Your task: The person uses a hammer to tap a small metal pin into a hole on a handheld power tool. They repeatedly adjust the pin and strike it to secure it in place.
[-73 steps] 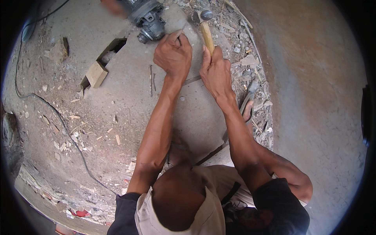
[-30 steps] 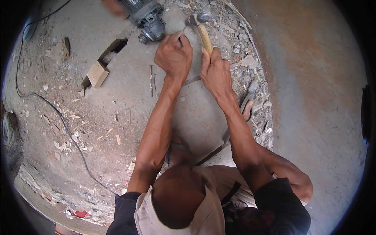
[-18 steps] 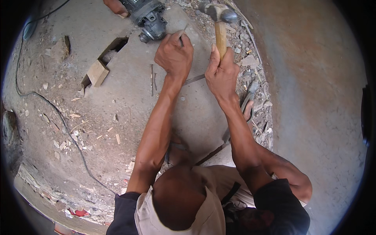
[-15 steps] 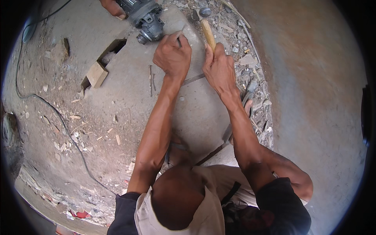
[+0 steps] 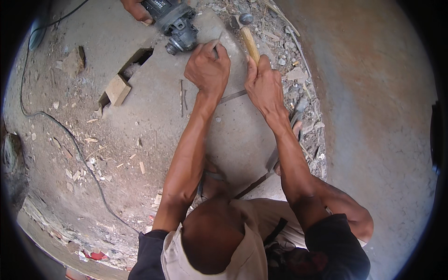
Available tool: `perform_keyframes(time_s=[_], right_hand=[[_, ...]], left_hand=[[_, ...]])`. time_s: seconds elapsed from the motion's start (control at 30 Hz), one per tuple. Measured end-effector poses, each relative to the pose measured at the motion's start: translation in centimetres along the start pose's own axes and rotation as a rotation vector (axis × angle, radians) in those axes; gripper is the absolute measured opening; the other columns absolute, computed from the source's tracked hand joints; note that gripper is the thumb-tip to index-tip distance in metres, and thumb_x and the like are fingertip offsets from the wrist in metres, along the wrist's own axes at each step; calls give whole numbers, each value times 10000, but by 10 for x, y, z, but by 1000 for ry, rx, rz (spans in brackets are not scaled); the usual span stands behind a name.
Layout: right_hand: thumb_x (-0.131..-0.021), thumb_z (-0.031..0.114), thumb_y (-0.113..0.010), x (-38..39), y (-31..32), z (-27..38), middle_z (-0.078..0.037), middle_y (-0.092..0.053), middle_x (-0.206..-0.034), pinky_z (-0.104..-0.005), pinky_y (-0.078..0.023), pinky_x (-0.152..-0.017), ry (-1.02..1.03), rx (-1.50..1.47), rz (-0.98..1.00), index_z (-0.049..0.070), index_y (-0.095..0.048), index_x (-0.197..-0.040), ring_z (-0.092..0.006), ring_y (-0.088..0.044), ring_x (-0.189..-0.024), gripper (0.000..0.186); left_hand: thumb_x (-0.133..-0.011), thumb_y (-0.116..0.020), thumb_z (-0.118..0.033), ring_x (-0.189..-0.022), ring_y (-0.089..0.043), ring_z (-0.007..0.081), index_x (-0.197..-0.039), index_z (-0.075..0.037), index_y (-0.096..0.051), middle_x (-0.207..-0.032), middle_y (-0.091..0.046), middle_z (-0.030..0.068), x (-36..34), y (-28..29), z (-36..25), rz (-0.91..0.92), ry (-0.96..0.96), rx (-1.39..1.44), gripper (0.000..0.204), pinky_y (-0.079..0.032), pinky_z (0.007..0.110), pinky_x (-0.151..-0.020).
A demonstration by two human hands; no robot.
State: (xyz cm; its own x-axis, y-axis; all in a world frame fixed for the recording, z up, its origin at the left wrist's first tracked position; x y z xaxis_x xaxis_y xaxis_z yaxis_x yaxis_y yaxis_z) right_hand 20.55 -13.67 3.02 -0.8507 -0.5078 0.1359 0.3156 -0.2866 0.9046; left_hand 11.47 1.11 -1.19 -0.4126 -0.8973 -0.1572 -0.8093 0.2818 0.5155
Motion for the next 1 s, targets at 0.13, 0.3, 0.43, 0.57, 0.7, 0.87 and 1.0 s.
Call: perform_keyframes(time_s=[0.13, 0.3, 0.43, 0.57, 0.7, 0.87, 1.0], right_hand=[[-1052, 223, -574, 6, 26, 23, -279, -574, -561, -513, -449, -448, 29, -181, -106, -25, -511, -909, -473, -627, -514, 294], [-1052, 227, -578, 17, 34, 19, -278, -568, -557, -507, -447, -443, 93, -312, -314, -29, -514, -910, -475, -626, -511, 299], [-1055, 223, -578, 5, -4, -4, -269, -567, -556, -493, -443, -432, -9, -19, -23, -21, -511, -903, -466, -633, -513, 296], [-1055, 214, -575, 2, 18, 14, -274, -554, -540, -494, -447, -432, 25, -149, -71, -24, -512, -906, -465, -635, -514, 288], [-1054, 208, -572, 15, 45, 33, -283, -543, -534, -498, -448, -434, 111, -306, -294, -32, -509, -908, -469, -630, -509, 288], [-1050, 193, -585, 1, 2, 7, -255, -534, -522, -473, -440, -425, 58, -57, -69, -25, -503, -905, -440, -643, -506, 274], [-1050, 192, -583, 2, 11, 16, -257, -541, -526, -480, -443, -431, 46, -102, -29, -28, -498, -901, -447, -646, -519, 279]], left_hand=[[-815, -742, -119, -592, -638, 333, -858, -85, -788, -677, -641, 91, 1, 3, 3, -14, -14, -3, 71, -497, 431, -534], [-821, -735, -121, -599, -643, 336, -858, -88, -787, -690, -647, 94, 0, 0, -3, 9, -16, -9, 71, -499, 433, -535], [-818, -737, -121, -593, -640, 344, -854, -84, -787, -692, -649, 99, 1, -1, -1, -2, -14, 14, 72, -496, 438, -533], [-815, -736, -117, -587, -635, 344, -837, -80, -784, -689, -646, 101, -1, 1, -1, -8, -37, -15, 65, -494, 435, -530], [-813, -734, -114, -594, -643, 346, -826, -73, -781, -687, -647, 103, -1, 2, -1, 19, -15, -24, 63, -496, 438, -528], [-816, -733, -126, -597, -646, 351, -835, -71, -785, -676, -646, 105, -2, 0, -3, 13, -28, -36, 78, -500, 448, -531], [-816, -732, -137, -601, -650, 355, -839, -72, -787, -694, -662, 109, -1, 3, 0, -8, -35, -11, 88, -511, 446, -538]])
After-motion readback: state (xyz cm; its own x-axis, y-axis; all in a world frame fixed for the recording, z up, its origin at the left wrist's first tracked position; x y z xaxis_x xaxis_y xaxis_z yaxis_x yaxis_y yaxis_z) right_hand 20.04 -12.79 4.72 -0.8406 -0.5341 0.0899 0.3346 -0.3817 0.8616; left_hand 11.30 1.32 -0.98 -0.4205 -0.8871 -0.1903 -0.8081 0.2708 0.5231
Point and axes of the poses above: each hand's wrist, its own x-axis away from the middle knuckle, its own y-axis out of the back of the hand, z = x × y, the point moved 10 cm from there along -x, towards the middle knuckle
